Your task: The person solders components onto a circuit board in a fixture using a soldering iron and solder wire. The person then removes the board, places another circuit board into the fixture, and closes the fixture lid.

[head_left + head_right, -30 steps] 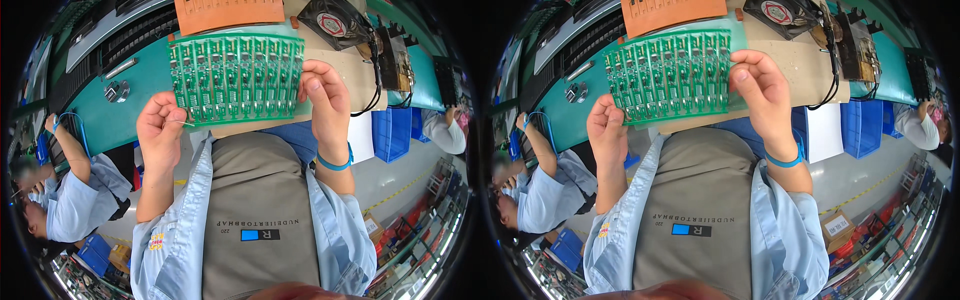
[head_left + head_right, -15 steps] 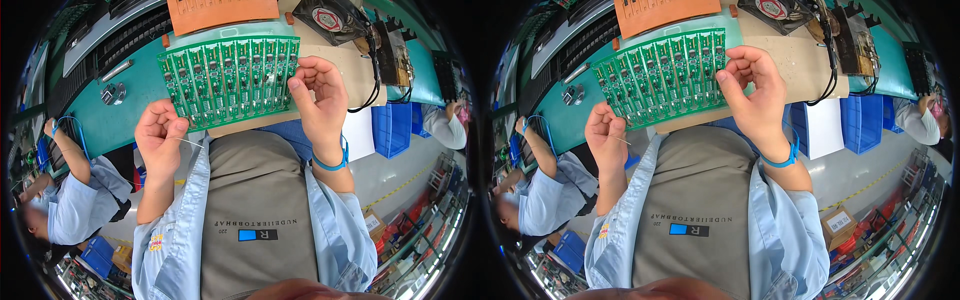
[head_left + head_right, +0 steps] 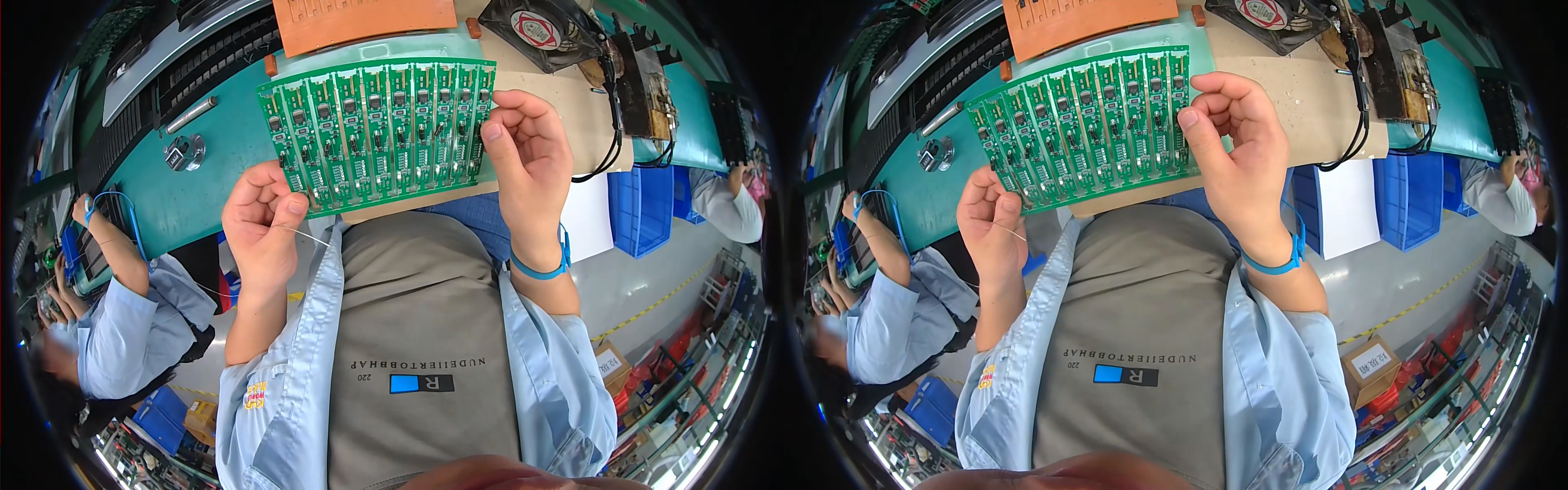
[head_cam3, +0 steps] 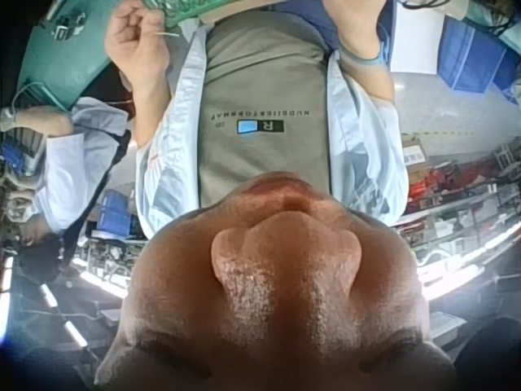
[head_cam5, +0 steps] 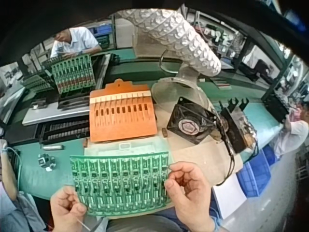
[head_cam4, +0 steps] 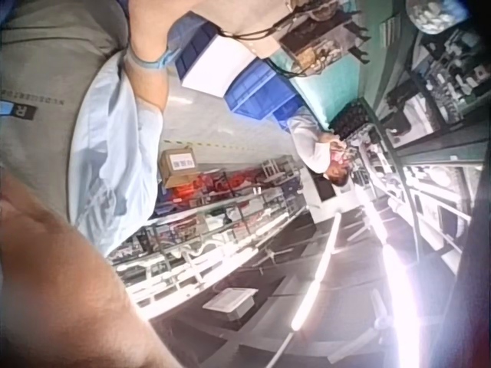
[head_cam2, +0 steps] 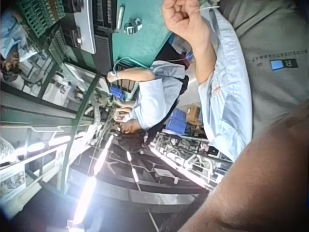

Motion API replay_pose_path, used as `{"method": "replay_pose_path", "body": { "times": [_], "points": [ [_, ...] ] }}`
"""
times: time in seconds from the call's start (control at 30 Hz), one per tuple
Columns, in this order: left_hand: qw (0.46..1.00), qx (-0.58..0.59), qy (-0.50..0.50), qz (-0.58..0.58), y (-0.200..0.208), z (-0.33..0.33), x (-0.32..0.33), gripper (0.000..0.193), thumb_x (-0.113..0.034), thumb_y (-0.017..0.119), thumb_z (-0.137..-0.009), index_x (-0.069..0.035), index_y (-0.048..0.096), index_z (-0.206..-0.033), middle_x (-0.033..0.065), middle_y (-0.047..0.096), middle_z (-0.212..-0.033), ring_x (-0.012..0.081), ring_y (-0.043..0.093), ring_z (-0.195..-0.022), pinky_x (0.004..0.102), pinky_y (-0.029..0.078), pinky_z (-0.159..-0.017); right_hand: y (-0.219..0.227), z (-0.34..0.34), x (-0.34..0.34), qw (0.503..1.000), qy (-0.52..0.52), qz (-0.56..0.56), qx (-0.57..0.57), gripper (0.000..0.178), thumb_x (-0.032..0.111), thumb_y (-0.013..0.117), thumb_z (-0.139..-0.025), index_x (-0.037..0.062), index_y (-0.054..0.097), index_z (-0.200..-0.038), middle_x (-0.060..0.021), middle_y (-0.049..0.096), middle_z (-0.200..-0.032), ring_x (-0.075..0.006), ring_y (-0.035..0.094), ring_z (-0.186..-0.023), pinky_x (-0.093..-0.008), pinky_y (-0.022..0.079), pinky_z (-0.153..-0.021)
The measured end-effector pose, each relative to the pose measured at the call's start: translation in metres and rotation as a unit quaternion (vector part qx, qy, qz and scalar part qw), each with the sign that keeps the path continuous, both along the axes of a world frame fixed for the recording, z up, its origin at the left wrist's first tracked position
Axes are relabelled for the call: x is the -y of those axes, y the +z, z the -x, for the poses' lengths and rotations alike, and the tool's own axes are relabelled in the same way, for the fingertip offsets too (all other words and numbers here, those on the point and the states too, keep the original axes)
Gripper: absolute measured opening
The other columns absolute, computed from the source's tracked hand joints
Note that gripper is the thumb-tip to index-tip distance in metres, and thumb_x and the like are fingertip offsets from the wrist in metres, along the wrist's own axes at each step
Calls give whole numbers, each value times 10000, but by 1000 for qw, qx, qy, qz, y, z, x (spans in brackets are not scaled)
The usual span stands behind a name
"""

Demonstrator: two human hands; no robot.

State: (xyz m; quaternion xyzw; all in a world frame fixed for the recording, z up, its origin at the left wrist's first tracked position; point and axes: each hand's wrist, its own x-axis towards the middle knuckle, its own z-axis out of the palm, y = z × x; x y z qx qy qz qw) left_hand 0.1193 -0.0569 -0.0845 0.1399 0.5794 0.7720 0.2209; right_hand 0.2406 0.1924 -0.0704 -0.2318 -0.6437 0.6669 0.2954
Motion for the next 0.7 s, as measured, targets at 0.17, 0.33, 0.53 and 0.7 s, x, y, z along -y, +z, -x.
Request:
{"method": "replay_pose_path", "body": {
  "times": [0.17,0.33,0.53,0.7],
  "points": [
    [1000,14,4,-9,-2,-3,0,311,87,713,-891,22,612,-1178,36,658,-912,75,589,-750,177,484,-711,-6,1,4,994,-9,-106,-19,456,-23,739,-863,14,602,-1296,-36,627,-974,-107,547,-809,-218,459,-735],
    [1000,9,-6,-19,-4,-5,1,317,88,717,-888,22,611,-1180,37,660,-915,68,579,-745,174,476,-707,-3,3,5,995,13,-101,-8,535,9,765,-845,18,572,-1344,-36,597,-993,-119,531,-855,-231,458,-760],
    [1000,3,-1,-5,-4,-10,1,324,86,723,-883,18,614,-1180,31,657,-920,61,571,-743,167,459,-701,0,8,10,967,-71,-241,-33,399,45,790,-797,47,667,-1177,-51,572,-1006,-173,515,-900,-279,455,-782],
    [1000,-8,-2,2,-4,-13,0,332,85,727,-877,13,616,-1181,27,655,-920,63,571,-743,166,450,-697,3,5,9,898,-68,-435,-5,245,70,801,-760,78,720,-990,-61,561,-1015,-217,506,-908,-309,446,-784]
  ]
}}
